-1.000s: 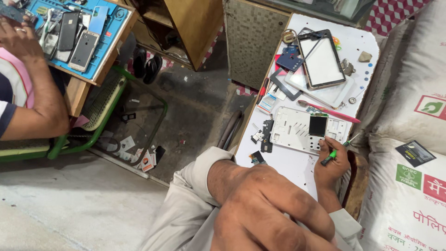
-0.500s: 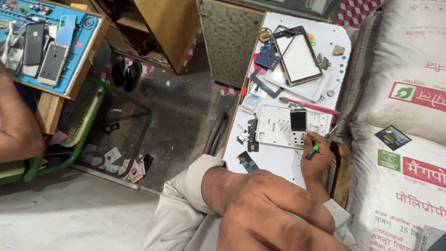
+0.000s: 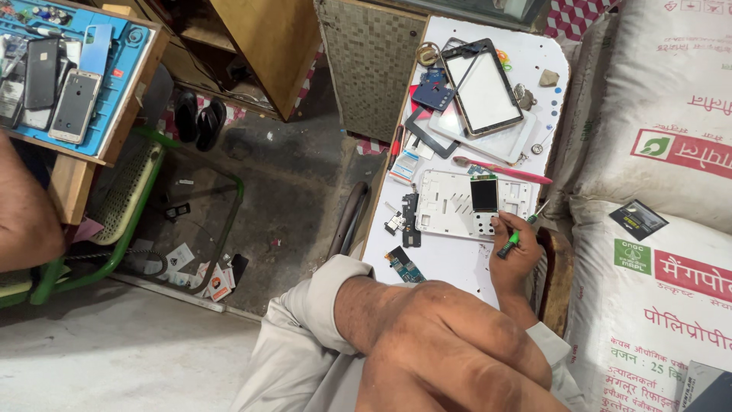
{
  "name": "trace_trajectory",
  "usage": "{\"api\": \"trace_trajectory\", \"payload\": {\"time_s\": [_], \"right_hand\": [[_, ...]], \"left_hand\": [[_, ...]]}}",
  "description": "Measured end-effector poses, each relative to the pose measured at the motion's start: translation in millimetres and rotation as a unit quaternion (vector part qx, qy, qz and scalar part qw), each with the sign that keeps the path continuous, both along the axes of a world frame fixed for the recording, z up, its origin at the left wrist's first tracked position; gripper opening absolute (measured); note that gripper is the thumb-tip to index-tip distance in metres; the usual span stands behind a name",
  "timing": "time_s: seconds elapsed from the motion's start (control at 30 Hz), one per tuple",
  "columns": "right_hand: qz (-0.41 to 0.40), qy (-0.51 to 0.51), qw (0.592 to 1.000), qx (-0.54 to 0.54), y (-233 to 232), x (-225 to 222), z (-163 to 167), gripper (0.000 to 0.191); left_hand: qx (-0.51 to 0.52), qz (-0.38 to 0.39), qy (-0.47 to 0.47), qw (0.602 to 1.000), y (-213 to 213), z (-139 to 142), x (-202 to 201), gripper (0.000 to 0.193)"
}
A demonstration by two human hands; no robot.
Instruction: The person sits at a small white table and repairs a disassembled button-style mobile phone, holding the phone body and screen in one hand while using a screwdriver to unscrew and work on the internal components. They repeatedly reposition the phone, manipulate small parts on the table, and continue screwdriver work on the device throughout the episode.
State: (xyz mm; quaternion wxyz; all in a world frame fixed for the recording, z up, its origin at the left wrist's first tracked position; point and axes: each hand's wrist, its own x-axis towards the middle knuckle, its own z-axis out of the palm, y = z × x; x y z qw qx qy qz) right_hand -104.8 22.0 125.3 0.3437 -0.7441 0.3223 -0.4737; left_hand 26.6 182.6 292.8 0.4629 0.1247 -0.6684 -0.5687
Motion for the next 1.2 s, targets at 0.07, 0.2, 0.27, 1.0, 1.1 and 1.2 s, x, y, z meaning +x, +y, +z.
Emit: {"api": "trace_trajectory", "payload": {"time_s": [0.07,0.2,0.27,1.0,1.1,1.2], "right_hand": [[-0.008,0.004,1.000,0.015,-1,0,1,0.017],[-0.012,0.003,0.999,0.035,0,0,0,0.017],[-0.014,0.001,1.000,0.025,-1,0,-2,0.016],[-0.003,-0.006,1.000,0.022,-4,2,-5,0.017],[-0.008,-0.001,0.999,0.039,-3,1,-3,0.017],[-0.002,0.003,1.000,-0.004,-2,1,-1,0.017]], "left_hand": [[-0.153,0.143,-0.051,0.976,3,6,3,0.030],[-0.399,0.281,-0.012,0.873,10,56,31,0.018],[-0.467,0.285,0.048,0.836,6,84,41,0.014],[-0.464,0.334,0.101,0.814,-3,111,31,0.011],[-0.473,0.342,0.123,0.802,-5,111,29,0.014],[-0.487,0.340,0.116,0.796,-4,111,28,0.015]]}}
